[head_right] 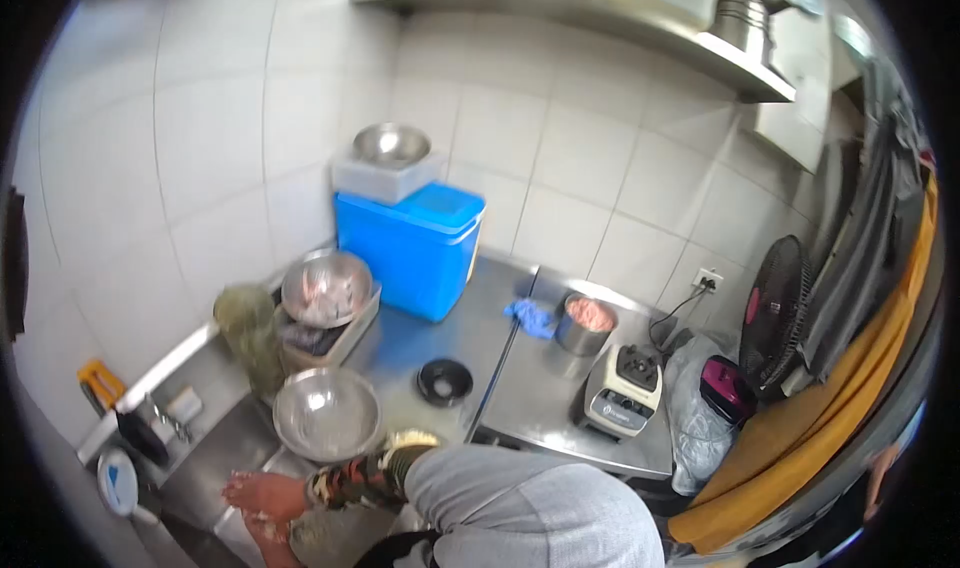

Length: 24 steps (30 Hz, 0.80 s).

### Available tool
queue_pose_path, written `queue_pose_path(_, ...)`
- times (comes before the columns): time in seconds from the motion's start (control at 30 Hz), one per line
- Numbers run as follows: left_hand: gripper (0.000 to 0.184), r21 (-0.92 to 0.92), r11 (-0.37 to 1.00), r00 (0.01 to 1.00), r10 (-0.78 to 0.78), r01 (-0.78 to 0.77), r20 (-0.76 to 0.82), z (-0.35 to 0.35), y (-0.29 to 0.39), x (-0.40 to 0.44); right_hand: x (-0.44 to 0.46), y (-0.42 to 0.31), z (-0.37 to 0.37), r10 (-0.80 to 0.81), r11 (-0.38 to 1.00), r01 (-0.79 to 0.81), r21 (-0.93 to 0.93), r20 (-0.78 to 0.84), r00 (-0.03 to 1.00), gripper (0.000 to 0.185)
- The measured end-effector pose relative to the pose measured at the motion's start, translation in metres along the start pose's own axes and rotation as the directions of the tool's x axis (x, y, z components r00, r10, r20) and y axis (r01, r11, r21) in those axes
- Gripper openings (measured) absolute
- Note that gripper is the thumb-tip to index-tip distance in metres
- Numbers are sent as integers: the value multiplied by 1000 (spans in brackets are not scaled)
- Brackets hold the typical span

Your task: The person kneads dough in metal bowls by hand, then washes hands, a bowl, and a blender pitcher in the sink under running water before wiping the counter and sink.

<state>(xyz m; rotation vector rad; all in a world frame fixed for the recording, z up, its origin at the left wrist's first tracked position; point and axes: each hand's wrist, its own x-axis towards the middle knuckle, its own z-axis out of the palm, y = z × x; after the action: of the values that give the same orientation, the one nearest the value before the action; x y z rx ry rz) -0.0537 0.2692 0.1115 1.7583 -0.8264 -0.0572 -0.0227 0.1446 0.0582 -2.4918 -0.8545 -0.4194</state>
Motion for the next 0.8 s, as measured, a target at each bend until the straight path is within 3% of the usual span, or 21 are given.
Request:
queue_pose_path(0.1,48,-12,1000,1000,7,-7,2,13,3,12,26,5,-9,100,985,-102,-141,-20,995,60)
queue_pose_path(0.13,47,-17,1000,1000,12,-12,6,17,3,17,26,1,-16,91,987,-103,-123,-101,991,48)
queue_pose_path(0.17,45,-21,1000,1000,14,-14,10,23,5,21,19,-8,-37,89,983,-106,-153,-115,989,48)
queue_pose_path(0.23,43,-38,999,1000,7,-6,21,29,1,27,23,-27,-68,135,988,-130,-88,54,989,47)
queue_pose_path(0.3,40,-62,998,1000,-4,6,28,33,0,29,25,-35,-78,145,983,-132,-126,97,985,46)
queue_pose_path(0.47,35,-130,990,998,-49,53,33,39,-20,31,17,-39,-58,190,977,-186,-107,32,981,45)
queue_pose_path(0.5,34,-172,982,997,-66,71,34,38,-28,31,14,-22,-34,270,958,-260,-120,74,960,47)
queue_pose_path(0.57,33,-350,928,992,-127,128,26,34,-57,31,4,0,-16,261,960,-256,-114,28,965,46)
queue_pose_path(0.6,32,-571,805,986,-161,161,51,34,-80,30,-3,11,-7,230,963,-234,-134,-43,972,46)
queue_pose_path(0.63,32,-848,491,976,-177,198,125,30,-103,26,-10,19,2,189,960,-212,-183,-136,973,45)
queue_pose_path(0.67,32,-975,69,971,-127,212,203,26,-121,21,-18,18,6,167,953,-214,-215,-219,961,45)
queue_pose_path(0.7,32,-969,-142,976,-53,204,213,21,-132,17,-25,16,16,162,949,-229,-218,-286,944,44)
queue_pose_path(0.73,32,-945,-250,977,40,211,208,17,-147,12,-35,18,24,417,908,-397,130,-227,880,37)
queue_pose_path(0.77,30,-987,-114,984,-126,111,125,15,-141,12,-36,9,17,769,376,-535,757,67,636,33)
queue_pose_path(0.8,29,-997,51,957,-287,54,38,14,-133,14,-30,2,12,820,-293,-296,909,398,410,31)
